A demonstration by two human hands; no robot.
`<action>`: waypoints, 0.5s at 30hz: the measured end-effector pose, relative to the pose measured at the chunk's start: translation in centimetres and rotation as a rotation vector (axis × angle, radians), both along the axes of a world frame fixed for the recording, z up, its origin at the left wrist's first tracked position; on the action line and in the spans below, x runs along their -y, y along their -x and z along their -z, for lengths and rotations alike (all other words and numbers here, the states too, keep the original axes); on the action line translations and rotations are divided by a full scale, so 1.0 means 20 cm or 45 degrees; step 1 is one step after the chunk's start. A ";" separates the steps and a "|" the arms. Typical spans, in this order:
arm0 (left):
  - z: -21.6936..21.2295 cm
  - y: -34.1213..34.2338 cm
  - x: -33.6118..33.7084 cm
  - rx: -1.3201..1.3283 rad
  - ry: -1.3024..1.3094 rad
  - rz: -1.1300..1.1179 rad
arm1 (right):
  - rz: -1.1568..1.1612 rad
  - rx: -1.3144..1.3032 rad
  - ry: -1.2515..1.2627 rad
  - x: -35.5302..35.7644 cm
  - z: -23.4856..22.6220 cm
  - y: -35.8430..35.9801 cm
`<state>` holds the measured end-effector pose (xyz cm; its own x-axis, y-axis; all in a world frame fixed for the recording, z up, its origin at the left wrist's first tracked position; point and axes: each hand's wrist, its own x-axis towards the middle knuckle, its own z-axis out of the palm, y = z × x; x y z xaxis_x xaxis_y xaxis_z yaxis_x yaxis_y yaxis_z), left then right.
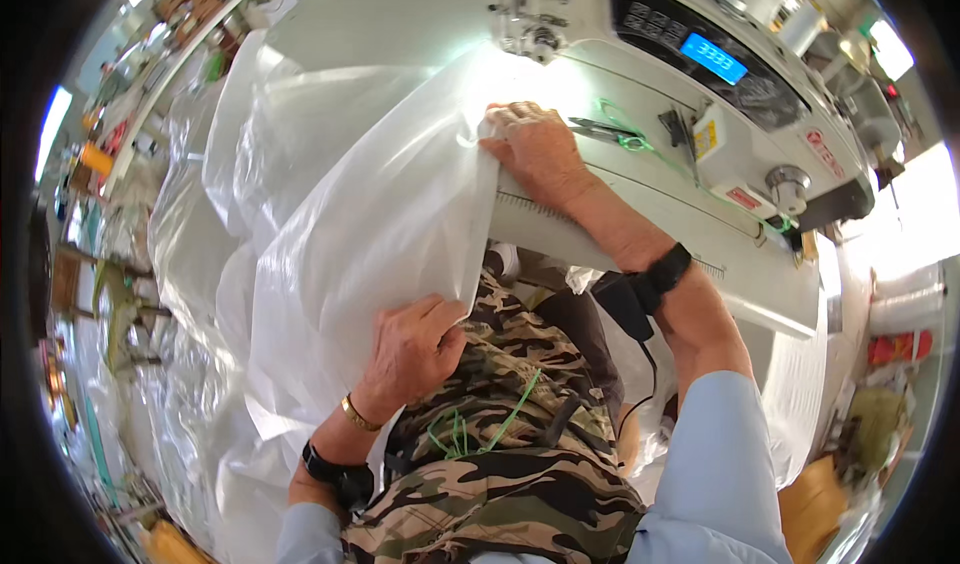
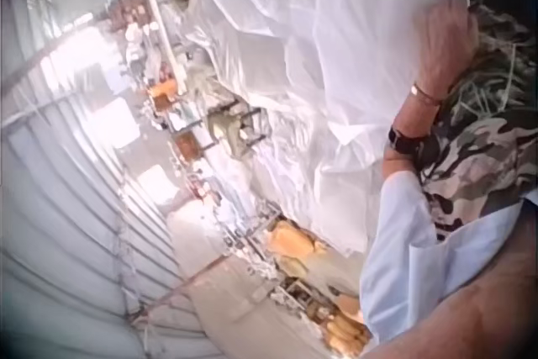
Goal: Sewing and manipulating large white plastic sheets at an industrial sewing machine.
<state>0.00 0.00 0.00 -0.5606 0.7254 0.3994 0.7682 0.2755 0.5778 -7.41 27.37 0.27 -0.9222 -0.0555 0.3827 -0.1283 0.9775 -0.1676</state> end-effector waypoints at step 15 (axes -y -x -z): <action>-0.06 0.27 -0.16 -0.239 0.189 -0.061 | -0.033 0.037 -0.006 0.02 -0.05 -0.02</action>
<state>-5.31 3.29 1.16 -0.5217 0.7582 0.3912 0.8425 0.3854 0.3765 -7.07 27.07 1.19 -0.9311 -0.0814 0.3555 -0.1489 0.9747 -0.1668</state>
